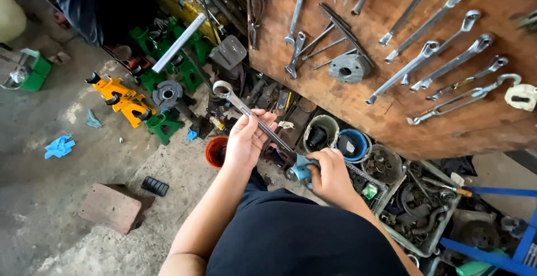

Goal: The recorder is cleaning various wrenches with a blue cloth and organizing them on a tool board in a garage.

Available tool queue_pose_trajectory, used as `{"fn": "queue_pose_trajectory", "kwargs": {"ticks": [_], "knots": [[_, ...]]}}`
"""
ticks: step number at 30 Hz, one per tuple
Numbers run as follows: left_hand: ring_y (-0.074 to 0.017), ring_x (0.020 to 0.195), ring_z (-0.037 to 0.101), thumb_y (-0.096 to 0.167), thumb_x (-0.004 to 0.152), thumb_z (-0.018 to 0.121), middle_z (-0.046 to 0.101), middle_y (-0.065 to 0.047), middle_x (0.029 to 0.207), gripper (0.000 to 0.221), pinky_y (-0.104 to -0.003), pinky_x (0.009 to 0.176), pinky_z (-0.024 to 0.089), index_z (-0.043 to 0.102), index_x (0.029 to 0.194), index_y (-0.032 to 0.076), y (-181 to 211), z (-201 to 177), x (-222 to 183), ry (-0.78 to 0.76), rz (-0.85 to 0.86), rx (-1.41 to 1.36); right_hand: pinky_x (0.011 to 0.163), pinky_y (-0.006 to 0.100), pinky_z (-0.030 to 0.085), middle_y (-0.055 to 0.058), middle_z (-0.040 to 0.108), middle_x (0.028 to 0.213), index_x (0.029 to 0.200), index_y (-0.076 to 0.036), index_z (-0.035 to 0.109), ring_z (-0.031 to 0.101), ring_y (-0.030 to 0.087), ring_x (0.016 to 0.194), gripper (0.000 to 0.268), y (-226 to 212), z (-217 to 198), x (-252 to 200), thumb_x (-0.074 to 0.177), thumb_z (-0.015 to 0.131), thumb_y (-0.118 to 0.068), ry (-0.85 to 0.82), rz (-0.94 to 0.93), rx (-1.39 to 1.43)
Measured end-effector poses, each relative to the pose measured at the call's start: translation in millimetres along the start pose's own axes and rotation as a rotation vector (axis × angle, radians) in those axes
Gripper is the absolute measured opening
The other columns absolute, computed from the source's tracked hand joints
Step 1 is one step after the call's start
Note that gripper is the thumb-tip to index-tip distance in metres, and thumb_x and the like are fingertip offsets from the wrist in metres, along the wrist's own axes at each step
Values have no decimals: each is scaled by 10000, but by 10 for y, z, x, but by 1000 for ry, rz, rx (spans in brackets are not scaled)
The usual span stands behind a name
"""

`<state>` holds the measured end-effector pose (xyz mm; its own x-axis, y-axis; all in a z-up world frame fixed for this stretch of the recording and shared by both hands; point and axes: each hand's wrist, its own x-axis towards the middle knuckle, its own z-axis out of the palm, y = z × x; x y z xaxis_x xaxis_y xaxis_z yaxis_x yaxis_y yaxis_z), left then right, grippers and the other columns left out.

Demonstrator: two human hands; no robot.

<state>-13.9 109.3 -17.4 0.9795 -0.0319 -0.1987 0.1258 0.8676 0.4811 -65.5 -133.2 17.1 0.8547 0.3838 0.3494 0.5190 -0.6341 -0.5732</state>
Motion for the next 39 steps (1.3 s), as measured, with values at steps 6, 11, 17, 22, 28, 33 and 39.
{"fn": "queue_pose_trajectory", "kwargs": {"ticks": [6, 11, 17, 22, 28, 33, 39], "knots": [[-285, 1166, 685, 146, 1060, 527, 719, -159, 1162, 214, -444, 1054, 540, 640, 1174, 4, -2, 43, 127, 12, -12, 66, 831, 352, 465, 119, 616, 994, 1155, -50, 518, 582, 247, 931, 261, 480, 549, -218, 915, 618, -30, 68, 217, 374], [-295, 1171, 682, 135, 1063, 512, 718, -177, 1170, 210, -457, 1063, 538, 634, 1171, 1, -3, 19, 275, -1, -29, 65, 731, 273, 435, 60, 572, 952, 1188, -63, 474, 516, 119, 821, 221, 652, 570, -131, 994, 580, -66, 54, 510, 689], [-293, 1181, 686, 139, 1069, 512, 703, -152, 1168, 197, -474, 1062, 542, 626, 1155, 3, -37, 65, 520, 43, -30, -11, 741, 425, 450, 136, 609, 887, 1111, -61, 515, 564, 321, 807, 298, 444, 199, 323, 862, 673, -19, 41, 76, 131], [-279, 1111, 698, 159, 1066, 523, 723, -163, 1149, 221, -441, 1016, 562, 647, 1154, -1, -117, 74, 723, 36, -92, 88, 772, 506, 442, 169, 646, 908, 1112, -24, 532, 592, 400, 817, 314, 448, 339, 579, 846, 698, -27, -63, -140, 43], [-224, 1010, 712, 143, 1051, 553, 739, -141, 1126, 202, -363, 905, 564, 670, 1144, 6, -163, 24, 1054, 70, -246, 116, 811, 492, 487, 182, 708, 1015, 1186, -35, 536, 653, 429, 910, 339, 308, 362, 1127, 879, 677, -62, -59, 20, 103], [-216, 966, 703, 150, 1050, 553, 733, -127, 1075, 159, -361, 925, 565, 638, 1098, 24, 269, 64, 1392, 42, -22, 113, 790, 412, 538, 135, 709, 1010, 1216, -25, 522, 696, 302, 903, 287, 592, 478, 1214, 976, 614, -153, -172, 401, 275], [-207, 1060, 702, 204, 1080, 531, 718, -87, 1108, 172, -388, 962, 553, 608, 1135, 59, 674, -56, 1824, 166, 61, 2, 785, 305, 528, -4, 658, 965, 1167, -58, 605, 616, 105, 832, 182, 1153, 938, 1220, 1038, 546, -171, -39, 844, 1070]]}}
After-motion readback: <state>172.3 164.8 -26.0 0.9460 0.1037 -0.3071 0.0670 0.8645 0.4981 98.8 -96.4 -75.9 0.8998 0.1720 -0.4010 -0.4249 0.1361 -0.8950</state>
